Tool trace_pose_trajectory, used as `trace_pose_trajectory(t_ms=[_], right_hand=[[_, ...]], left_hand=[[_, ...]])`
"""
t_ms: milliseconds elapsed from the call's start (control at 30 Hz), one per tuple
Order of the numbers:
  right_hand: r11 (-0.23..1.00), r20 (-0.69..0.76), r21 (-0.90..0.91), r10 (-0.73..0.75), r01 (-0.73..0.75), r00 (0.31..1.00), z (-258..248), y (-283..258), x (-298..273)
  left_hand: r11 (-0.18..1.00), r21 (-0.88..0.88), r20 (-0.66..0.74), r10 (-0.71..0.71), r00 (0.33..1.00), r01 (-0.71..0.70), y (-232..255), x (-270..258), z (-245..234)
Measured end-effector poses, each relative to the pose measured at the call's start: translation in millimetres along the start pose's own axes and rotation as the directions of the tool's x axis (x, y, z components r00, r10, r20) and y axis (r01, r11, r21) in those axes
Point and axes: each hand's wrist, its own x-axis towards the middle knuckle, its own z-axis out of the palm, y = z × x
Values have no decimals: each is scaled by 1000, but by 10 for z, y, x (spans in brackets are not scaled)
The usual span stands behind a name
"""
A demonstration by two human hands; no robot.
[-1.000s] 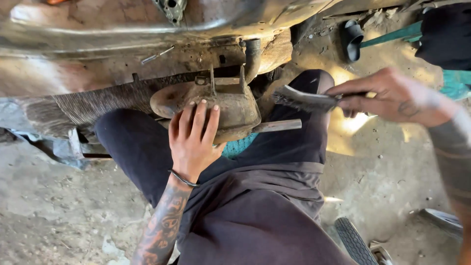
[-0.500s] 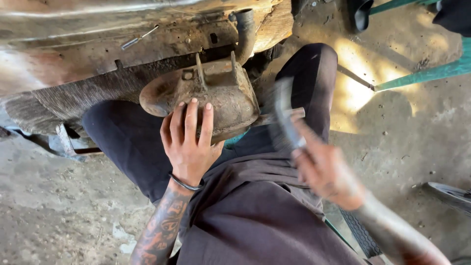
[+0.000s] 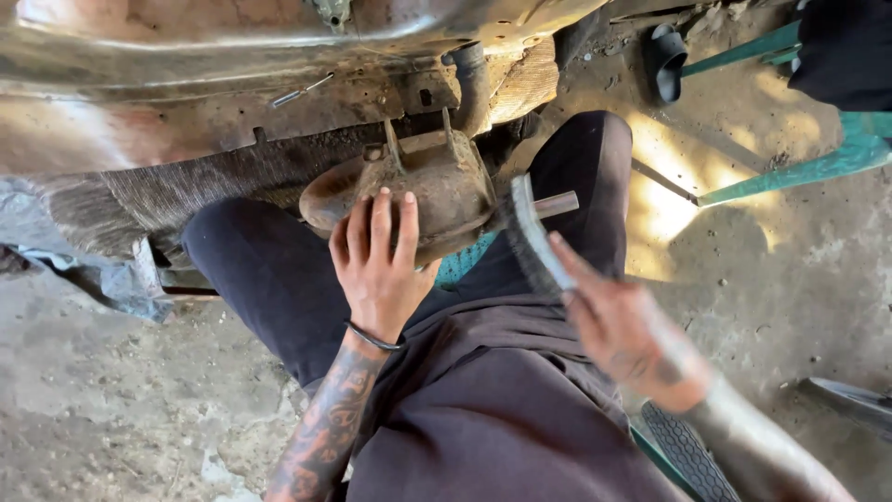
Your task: The person sits on the floor and scrubs a metal part with a wire brush. They then use a screwdriver to scrape the surface of the part.
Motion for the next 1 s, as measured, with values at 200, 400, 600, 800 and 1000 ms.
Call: trace_pose_trajectory(t_ms=[200,400,600,800,1000], right_hand=[[993,17,-79,-84,85,996,3,216,22],[996,-100,78,-34,42,994,32,99,93],[991,-58,119,69,-62,996,-37,-17,178],[996,-206,-23,74,-81,976,-144,49,224],[850,-207,396,-286,347,936,145,648,449]], left_hand=[[998,-10,-55,60,997,-61,168,124,-73],[998,8,-70,69,995,-68,293,203,-127],[998,19,-40,58,998,-57,320,273,-169],[995,74,-34,66,997,-63,349,297,-173],[994,83,9,75,997,-76,344,295,-197]])
